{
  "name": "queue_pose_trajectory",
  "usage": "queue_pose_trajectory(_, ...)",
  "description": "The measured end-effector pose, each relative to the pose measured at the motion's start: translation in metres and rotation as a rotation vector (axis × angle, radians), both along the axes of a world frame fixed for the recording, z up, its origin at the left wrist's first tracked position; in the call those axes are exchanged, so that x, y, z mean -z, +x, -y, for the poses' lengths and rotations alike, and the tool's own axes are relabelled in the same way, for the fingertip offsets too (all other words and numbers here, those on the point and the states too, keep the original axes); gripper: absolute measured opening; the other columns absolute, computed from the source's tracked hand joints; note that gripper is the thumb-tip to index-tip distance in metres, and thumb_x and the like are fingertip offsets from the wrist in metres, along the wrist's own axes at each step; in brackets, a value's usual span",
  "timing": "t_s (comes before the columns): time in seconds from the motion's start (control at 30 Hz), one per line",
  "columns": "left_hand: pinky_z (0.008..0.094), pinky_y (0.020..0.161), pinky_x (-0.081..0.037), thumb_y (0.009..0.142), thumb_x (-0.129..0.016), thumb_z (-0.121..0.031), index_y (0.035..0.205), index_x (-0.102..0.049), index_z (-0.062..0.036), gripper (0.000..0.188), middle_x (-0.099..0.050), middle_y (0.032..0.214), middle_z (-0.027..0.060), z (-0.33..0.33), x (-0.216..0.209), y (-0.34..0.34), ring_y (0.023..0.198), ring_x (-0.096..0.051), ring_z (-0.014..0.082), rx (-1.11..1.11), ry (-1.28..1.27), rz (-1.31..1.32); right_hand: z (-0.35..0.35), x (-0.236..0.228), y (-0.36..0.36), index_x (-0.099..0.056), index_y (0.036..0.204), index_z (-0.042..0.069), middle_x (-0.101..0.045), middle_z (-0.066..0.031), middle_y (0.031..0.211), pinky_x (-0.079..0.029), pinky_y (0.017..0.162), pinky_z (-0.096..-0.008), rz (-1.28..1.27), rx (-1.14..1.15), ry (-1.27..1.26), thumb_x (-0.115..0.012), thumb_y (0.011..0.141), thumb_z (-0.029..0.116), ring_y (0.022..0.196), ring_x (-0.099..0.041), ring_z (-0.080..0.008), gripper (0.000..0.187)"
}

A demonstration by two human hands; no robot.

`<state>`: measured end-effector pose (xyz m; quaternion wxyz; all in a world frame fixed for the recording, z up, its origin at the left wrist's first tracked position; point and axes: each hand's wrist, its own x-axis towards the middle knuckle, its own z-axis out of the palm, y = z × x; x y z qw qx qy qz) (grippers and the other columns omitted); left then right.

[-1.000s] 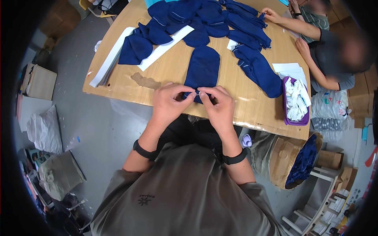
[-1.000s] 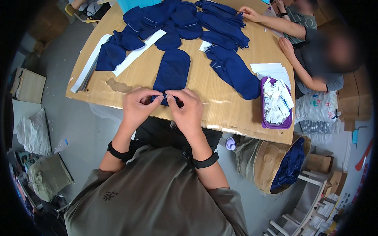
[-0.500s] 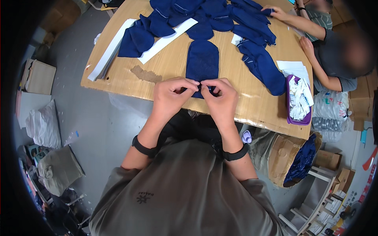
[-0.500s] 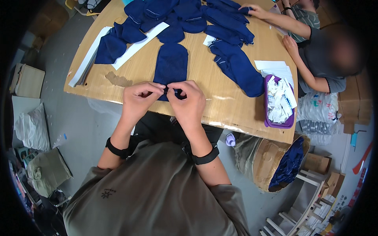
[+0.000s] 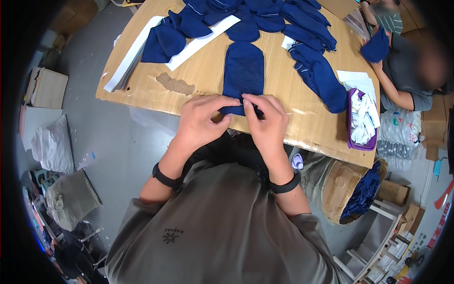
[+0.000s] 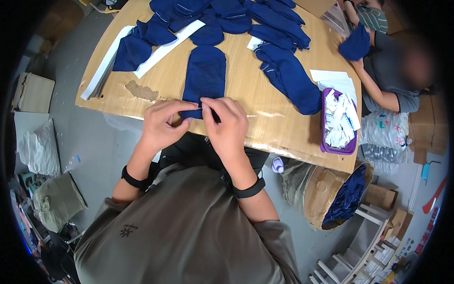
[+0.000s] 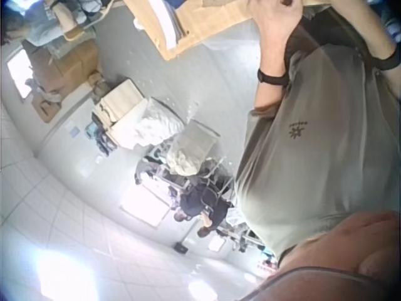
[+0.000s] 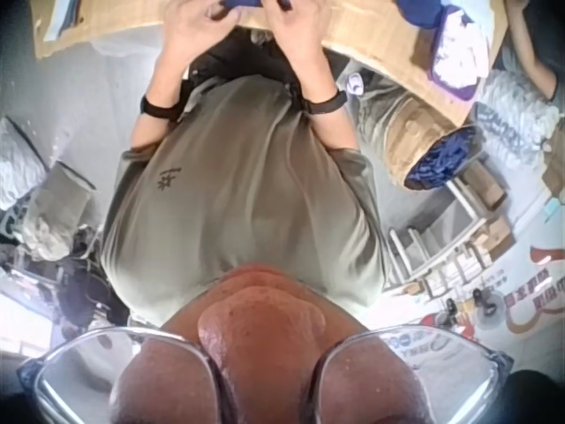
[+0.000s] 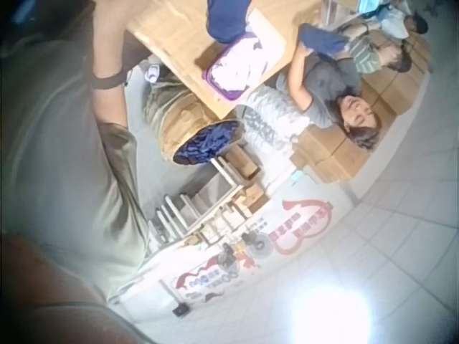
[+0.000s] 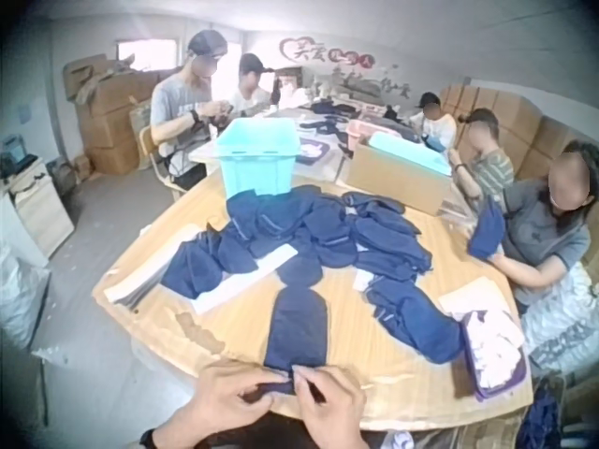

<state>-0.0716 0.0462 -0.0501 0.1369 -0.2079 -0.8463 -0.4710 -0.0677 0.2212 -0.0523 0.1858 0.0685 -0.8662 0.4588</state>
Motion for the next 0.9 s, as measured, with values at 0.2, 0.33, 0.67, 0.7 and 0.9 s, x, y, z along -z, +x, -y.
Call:
queue_pose_trajectory(0.2,0.0255,0.050,-0.042,0.069,-0.077,-0.004,0.095,-0.074,-0.0089,0.027,-0.075,0.091,0.0049,0.001,0.012,-0.004,0.054,-0.056,0.0128,-0.011,0.012,-0.124,-0.010,0.004,0.012,-0.072,0.101,0.008,-0.069,-0.0073,0.090,-0.050,0.072,-0.0378,-0.195,-0.066,0.107,-0.075,0.078,0.008,0.080,-0.064,-0.0276,0.023)
queue_pose_trajectory(0.33,0.0250,0.047,-0.039,0.072,-0.077,-0.006,0.094,-0.074,-0.0081,0.023,-0.074,0.087,0.0053,-0.003,0.002,-0.004,0.049,-0.052,0.0123,-0.022,0.019,-0.020,-0.011,0.000,0.015,-0.070,0.104,0.007,-0.067,-0.0071,0.099,-0.049,0.076,-0.0378,-0.177,-0.096,0.192,-0.075,0.079,0.009,0.087,-0.062,-0.0274,0.026)
queue_pose_trajectory(0.67,0.0239,0.043,-0.032,0.078,-0.080,-0.016,0.095,-0.075,-0.0089,0.019,-0.061,0.059,0.0028,-0.012,-0.001,-0.014,0.045,-0.043,0.0054,-0.151,0.013,0.141,0.006,0.004,0.004,-0.069,0.093,0.010,-0.061,-0.0049,0.088,-0.041,0.068,-0.0373,-0.175,0.137,0.372,-0.069,0.087,0.020,0.082,-0.058,-0.0248,0.012)
queue_pose_trajectory(0.7,0.0240,0.043,-0.032,0.078,-0.080,-0.017,0.094,-0.075,-0.0094,0.018,-0.058,0.056,0.0024,-0.013,-0.001,-0.014,0.044,-0.043,0.0055,-0.167,0.013,0.146,0.006,0.003,0.002,-0.069,0.093,0.010,-0.061,-0.0049,0.088,-0.041,0.068,-0.0373,-0.175,0.135,0.373,-0.069,0.087,0.020,0.082,-0.058,-0.0248,0.012)
queue_pose_trajectory(0.9,0.0242,0.043,-0.032,0.077,-0.083,-0.023,0.087,-0.078,-0.0107,0.016,-0.059,0.053,0.0027,-0.015,-0.004,-0.009,0.044,-0.044,0.0058,-0.236,-0.022,0.154,0.007,0.002,-0.004,-0.068,0.075,0.012,-0.059,-0.0038,0.073,-0.042,0.062,-0.0388,-0.125,0.212,0.307,-0.073,0.082,0.024,0.068,-0.058,-0.0278,0.015)
